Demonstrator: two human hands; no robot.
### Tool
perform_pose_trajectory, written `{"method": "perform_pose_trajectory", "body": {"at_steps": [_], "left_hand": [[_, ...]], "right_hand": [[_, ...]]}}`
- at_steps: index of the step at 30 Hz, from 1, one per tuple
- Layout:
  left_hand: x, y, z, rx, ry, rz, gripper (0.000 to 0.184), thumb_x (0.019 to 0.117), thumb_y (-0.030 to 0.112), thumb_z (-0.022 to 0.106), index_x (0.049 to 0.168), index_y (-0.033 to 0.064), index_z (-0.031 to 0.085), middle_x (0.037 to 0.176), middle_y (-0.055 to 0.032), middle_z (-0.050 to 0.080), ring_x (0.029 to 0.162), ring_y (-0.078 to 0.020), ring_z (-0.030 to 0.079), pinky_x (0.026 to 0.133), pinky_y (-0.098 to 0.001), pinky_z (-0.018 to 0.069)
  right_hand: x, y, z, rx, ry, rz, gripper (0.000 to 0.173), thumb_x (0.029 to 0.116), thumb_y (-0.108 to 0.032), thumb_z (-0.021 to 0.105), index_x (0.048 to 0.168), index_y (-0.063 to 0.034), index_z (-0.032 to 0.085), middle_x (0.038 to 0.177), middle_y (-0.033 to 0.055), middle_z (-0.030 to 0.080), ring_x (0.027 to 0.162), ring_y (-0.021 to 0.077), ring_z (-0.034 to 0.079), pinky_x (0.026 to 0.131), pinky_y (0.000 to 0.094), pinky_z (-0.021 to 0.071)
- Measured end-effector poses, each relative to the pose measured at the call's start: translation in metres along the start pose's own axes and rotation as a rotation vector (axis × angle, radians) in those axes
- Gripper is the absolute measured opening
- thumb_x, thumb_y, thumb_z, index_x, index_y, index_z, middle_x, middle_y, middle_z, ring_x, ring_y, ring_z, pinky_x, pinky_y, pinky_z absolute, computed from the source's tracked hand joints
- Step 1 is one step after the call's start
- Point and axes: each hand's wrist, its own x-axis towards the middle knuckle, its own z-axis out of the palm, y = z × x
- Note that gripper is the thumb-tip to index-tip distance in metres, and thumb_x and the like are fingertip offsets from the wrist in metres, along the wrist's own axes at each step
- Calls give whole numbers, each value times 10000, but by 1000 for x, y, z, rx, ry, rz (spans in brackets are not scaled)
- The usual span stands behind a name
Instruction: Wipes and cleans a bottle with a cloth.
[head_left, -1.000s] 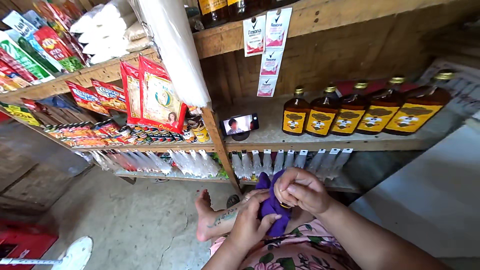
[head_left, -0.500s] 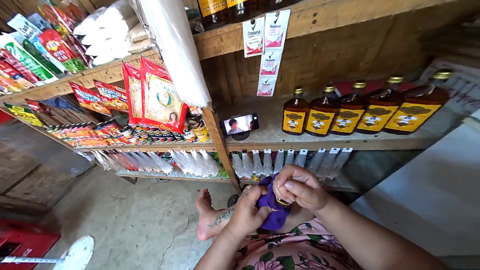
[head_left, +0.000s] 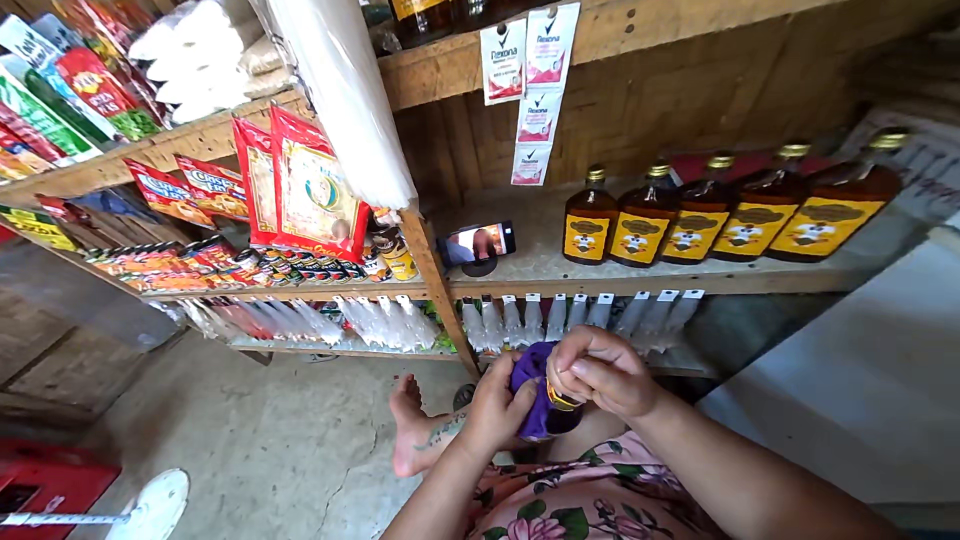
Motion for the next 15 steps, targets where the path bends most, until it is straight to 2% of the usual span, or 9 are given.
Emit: {"method": "perform_pose_trajectory", "body": {"at_steps": [3, 7, 10, 13, 15], "left_hand": [[18, 15, -5, 119, -89, -162, 307, 986, 221, 581, 1207, 12, 623, 1011, -99, 703, 931, -143, 685, 869, -371, 567], [43, 21, -11, 189, -248, -311, 298, 974, 245, 605, 1195, 50, 646, 1065, -121, 699, 1006, -209, 673, 923, -457, 534], [45, -6, -8, 179, -257, -354, 318, 966, 279, 653, 1181, 47, 677, 1162, -135, 682, 1086, -223, 651, 984, -450, 512], [30, -48, 1, 216, -262, -429, 354, 974, 299, 665, 1227, 51, 665, 1213, -154, 676, 1132, -253, 651, 1021, -483, 502], [20, -48, 2, 265, -230, -486, 354, 992, 275, 642, 1261, 45, 648, 1224, -157, 677, 1140, -250, 654, 1031, -461, 504]], "right_hand": [[1, -1, 0, 6, -9, 1, 187, 1065, -251, 507, 1114, -154, 659, 693, -103, 547, 614, -30, 513, 602, 156, 442], [-3, -2, 8, -28, -51, 22, 193, 1070, -252, 498, 1124, -154, 655, 708, -88, 561, 611, -39, 507, 586, 145, 436], [-5, -4, 20, -135, -93, 7, 209, 1066, -246, 492, 1091, -109, 647, 746, -43, 596, 631, -34, 526, 595, 142, 453], [-5, -7, 34, -273, -159, -59, 206, 1046, -174, 494, 1018, -25, 633, 874, 27, 678, 767, -28, 605, 723, 131, 508], [-3, -6, 41, -283, -177, -103, 185, 1026, -120, 496, 992, 8, 624, 878, 57, 672, 796, -13, 608, 758, 137, 501]]}}
